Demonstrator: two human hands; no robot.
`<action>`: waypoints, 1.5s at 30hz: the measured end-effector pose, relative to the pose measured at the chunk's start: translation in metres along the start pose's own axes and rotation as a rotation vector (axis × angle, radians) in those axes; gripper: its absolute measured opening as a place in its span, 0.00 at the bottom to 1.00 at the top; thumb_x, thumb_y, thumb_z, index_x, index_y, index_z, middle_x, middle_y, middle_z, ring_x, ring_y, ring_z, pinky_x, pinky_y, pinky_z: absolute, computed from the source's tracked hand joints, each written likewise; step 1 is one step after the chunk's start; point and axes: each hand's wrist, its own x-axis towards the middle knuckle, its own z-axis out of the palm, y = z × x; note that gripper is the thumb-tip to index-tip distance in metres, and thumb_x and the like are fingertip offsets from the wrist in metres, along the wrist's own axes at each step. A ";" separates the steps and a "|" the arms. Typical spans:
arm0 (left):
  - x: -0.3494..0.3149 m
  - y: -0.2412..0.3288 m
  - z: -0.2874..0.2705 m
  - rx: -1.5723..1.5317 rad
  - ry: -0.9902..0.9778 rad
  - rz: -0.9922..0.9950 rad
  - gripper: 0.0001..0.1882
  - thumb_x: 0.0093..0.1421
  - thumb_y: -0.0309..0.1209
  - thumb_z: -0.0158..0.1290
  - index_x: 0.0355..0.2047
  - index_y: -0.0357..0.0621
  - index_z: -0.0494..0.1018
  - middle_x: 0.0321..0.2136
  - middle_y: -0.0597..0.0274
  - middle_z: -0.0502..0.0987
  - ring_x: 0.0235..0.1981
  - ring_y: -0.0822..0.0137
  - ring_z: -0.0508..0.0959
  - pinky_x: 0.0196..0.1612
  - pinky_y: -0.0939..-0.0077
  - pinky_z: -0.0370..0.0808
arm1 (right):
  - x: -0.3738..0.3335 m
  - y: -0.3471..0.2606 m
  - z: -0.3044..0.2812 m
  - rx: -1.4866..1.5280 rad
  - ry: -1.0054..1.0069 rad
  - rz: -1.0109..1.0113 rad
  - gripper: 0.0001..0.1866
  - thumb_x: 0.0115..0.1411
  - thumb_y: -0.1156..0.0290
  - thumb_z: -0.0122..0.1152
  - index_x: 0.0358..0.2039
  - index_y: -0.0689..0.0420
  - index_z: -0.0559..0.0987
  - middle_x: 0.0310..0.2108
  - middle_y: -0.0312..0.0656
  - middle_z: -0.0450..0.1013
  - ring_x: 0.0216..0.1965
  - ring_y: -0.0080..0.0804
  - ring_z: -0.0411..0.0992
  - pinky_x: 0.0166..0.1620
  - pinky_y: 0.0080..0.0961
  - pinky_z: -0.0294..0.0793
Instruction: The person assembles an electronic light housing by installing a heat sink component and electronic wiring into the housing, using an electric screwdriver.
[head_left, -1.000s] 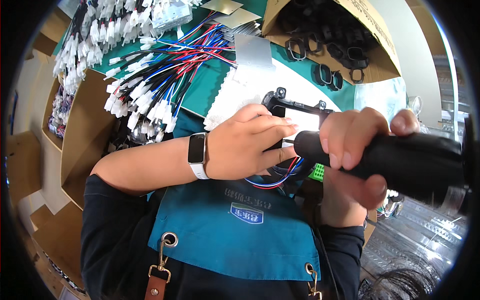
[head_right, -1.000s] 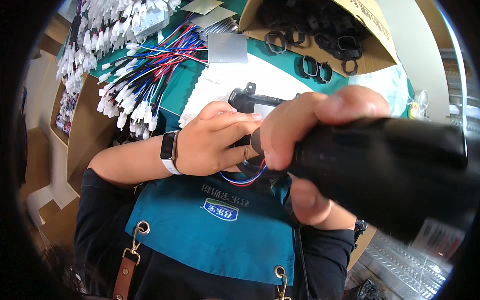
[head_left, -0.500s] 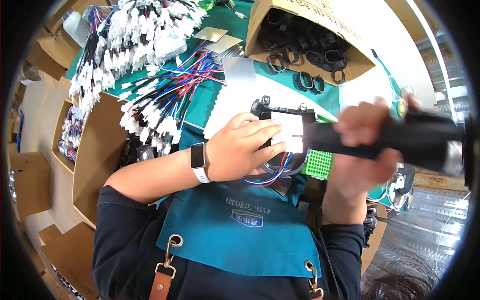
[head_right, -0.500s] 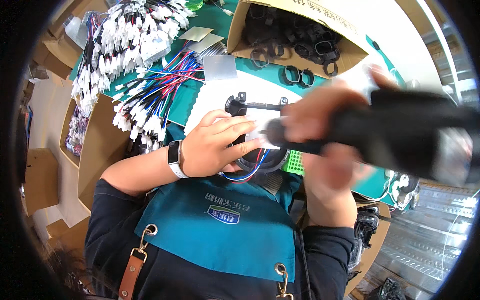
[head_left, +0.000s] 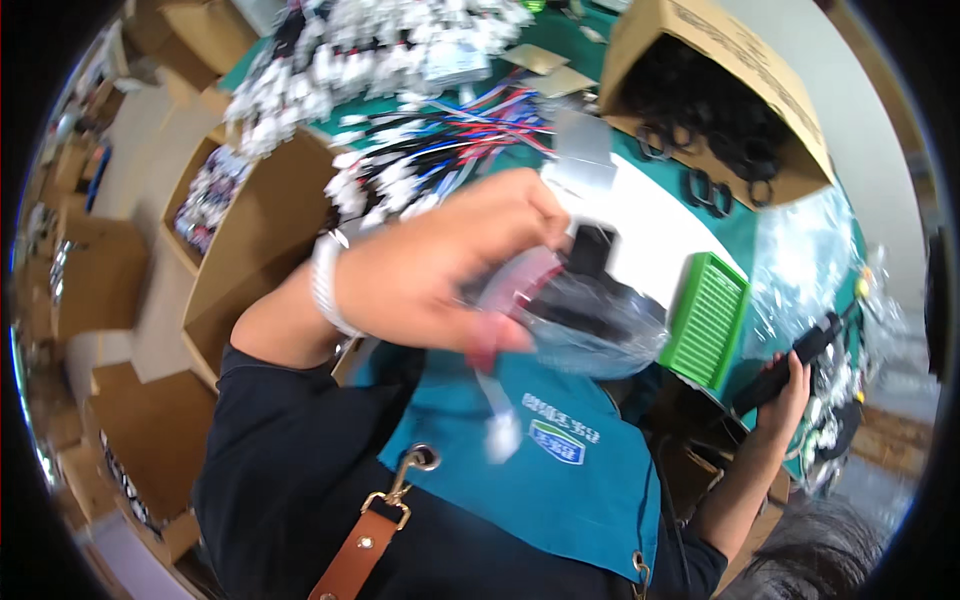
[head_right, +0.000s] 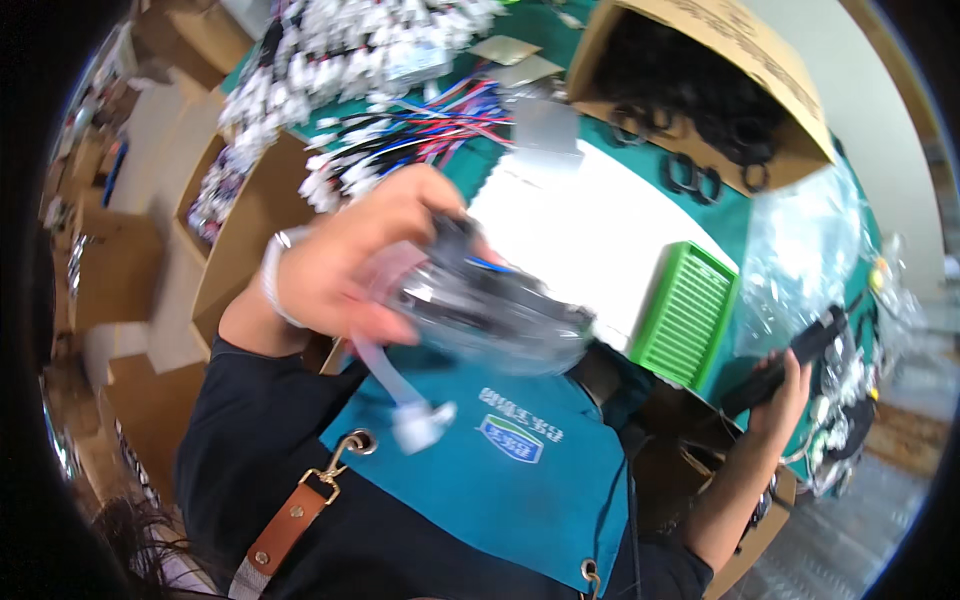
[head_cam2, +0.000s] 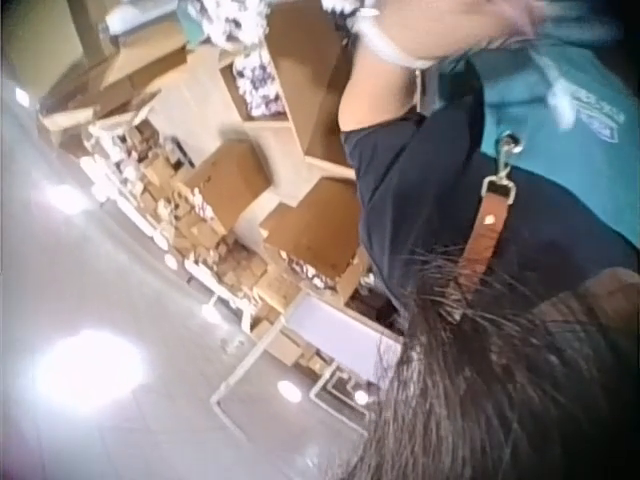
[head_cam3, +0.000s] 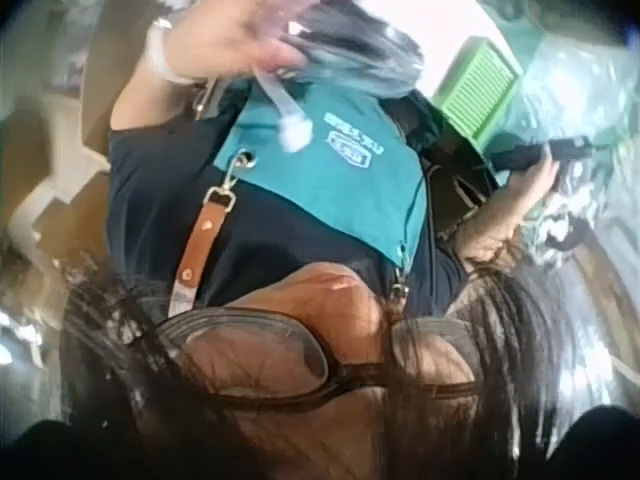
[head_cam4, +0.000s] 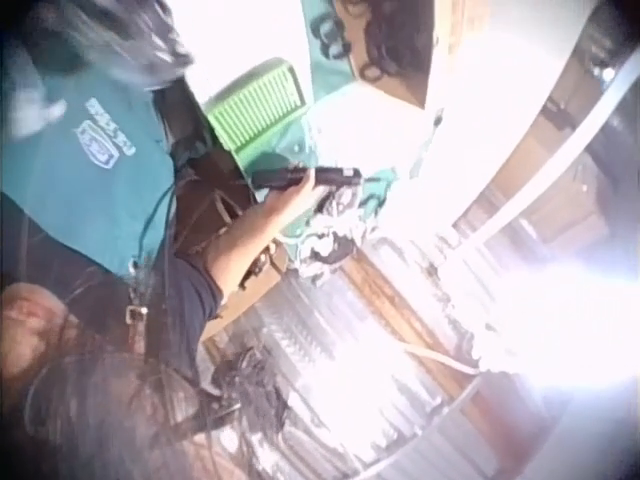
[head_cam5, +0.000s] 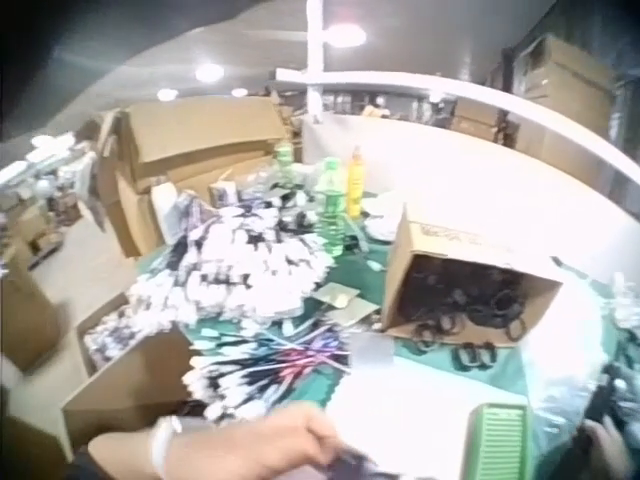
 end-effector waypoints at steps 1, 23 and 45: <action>-0.021 0.003 -0.025 -0.150 0.017 -0.040 0.28 0.51 0.43 0.65 0.44 0.37 0.69 0.41 0.56 0.70 0.45 0.59 0.71 0.47 0.64 0.70 | 0.005 0.010 -0.005 -0.010 -0.004 0.033 0.10 0.62 0.69 0.58 0.40 0.57 0.69 0.29 0.40 0.71 0.28 0.30 0.70 0.32 0.25 0.73; -0.539 -0.220 0.067 -0.660 1.633 -1.657 0.15 0.61 0.34 0.57 0.44 0.38 0.71 0.36 0.57 0.77 0.37 0.60 0.78 0.37 0.66 0.79 | 0.020 0.030 -0.033 -0.292 -0.031 0.161 0.23 0.60 0.51 0.60 0.43 0.59 0.73 0.36 0.40 0.72 0.38 0.33 0.72 0.42 0.25 0.71; -0.565 -0.245 0.064 0.047 0.377 -2.181 0.25 0.58 0.49 0.52 0.45 0.41 0.75 0.35 0.54 0.77 0.34 0.54 0.76 0.32 0.57 0.72 | 0.065 0.011 -0.084 -0.630 0.129 -0.064 0.34 0.63 0.56 0.56 0.64 0.61 0.61 0.62 0.50 0.60 0.61 0.39 0.62 0.60 0.33 0.62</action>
